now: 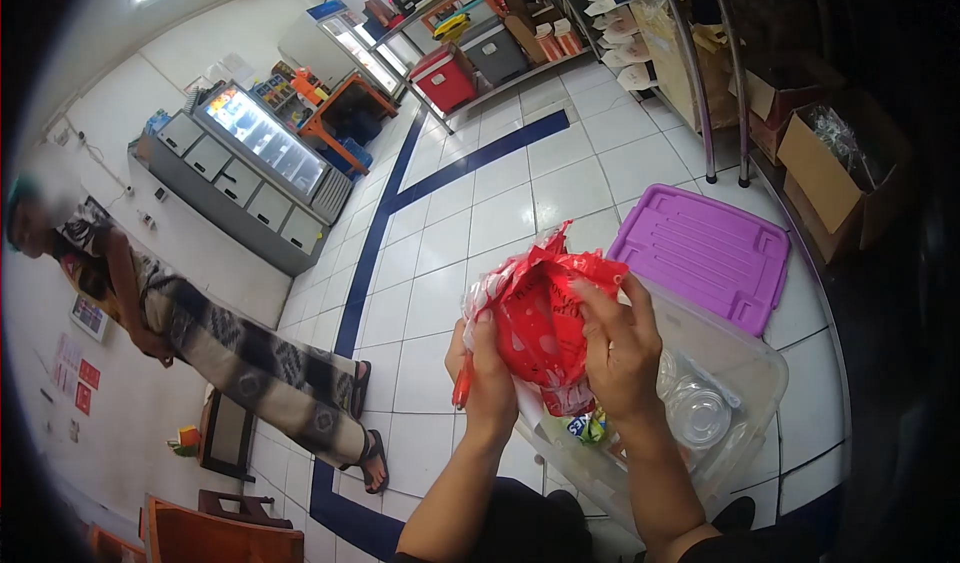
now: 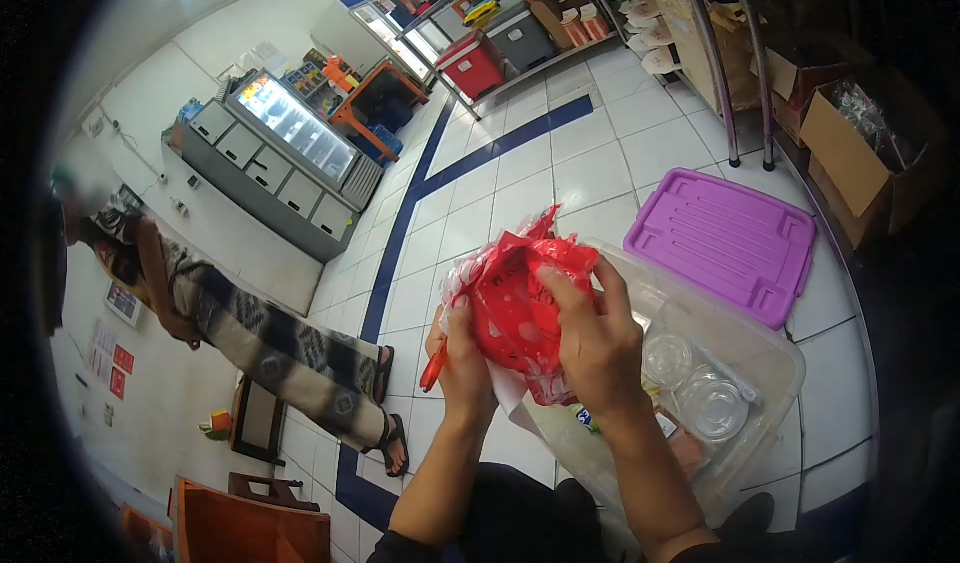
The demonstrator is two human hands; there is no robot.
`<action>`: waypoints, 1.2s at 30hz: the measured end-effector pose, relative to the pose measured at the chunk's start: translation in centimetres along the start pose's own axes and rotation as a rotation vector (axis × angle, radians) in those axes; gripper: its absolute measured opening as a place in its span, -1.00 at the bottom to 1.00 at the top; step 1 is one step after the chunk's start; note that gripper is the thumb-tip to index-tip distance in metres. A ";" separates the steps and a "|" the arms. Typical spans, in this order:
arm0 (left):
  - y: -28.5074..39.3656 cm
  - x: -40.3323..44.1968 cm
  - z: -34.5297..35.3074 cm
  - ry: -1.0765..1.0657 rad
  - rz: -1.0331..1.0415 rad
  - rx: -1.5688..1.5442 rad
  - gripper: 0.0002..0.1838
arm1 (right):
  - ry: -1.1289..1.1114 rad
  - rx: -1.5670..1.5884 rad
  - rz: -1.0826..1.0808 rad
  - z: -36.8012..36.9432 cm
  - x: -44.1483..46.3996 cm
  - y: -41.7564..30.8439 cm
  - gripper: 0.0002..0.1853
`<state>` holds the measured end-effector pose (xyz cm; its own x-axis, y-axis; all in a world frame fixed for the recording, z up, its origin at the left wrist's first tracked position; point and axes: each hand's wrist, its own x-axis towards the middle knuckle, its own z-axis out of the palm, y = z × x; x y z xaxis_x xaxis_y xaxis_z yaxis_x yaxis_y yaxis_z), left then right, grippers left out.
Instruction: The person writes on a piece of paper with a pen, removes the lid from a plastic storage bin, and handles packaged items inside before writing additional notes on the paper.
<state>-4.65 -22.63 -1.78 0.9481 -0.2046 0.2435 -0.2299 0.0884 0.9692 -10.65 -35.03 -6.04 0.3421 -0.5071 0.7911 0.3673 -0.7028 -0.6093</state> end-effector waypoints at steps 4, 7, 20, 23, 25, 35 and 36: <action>-0.4 0.4 -0.6 -0.010 -0.128 -0.145 -0.63 | 0.098 0.401 0.259 0.2 -0.3 -1.5 -0.34; 0.6 0.1 -0.1 0.047 -0.221 -0.215 -0.63 | 0.015 0.546 0.292 0.1 -0.3 -1.0 -0.30; -0.4 0.7 -0.7 -0.057 -0.163 -0.114 -0.61 | -0.009 1.011 0.874 -1.2 0.7 0.9 -0.71; 0.1 1.0 -0.8 0.007 -0.244 -0.164 -0.63 | 0.251 0.994 0.804 -1.4 1.2 0.4 -0.80; 0.1 1.0 -0.8 0.025 -0.259 -0.181 -0.64 | 0.292 0.820 0.694 -0.9 0.9 0.4 -0.86; -0.1 0.2 -0.3 0.063 0.103 0.054 -0.61 | -0.191 0.009 0.294 -1.1 1.6 -3.0 -0.62; 0.0 0.1 -0.3 0.082 0.145 0.176 -0.62 | -0.191 0.011 0.294 -0.7 1.1 -2.2 -0.62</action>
<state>-4.48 -22.34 -1.78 0.9152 -0.1221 0.3841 -0.3933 -0.0620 0.9173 -11.71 -34.41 -3.78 0.5903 -0.5838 0.5574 0.2374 -0.5344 -0.8112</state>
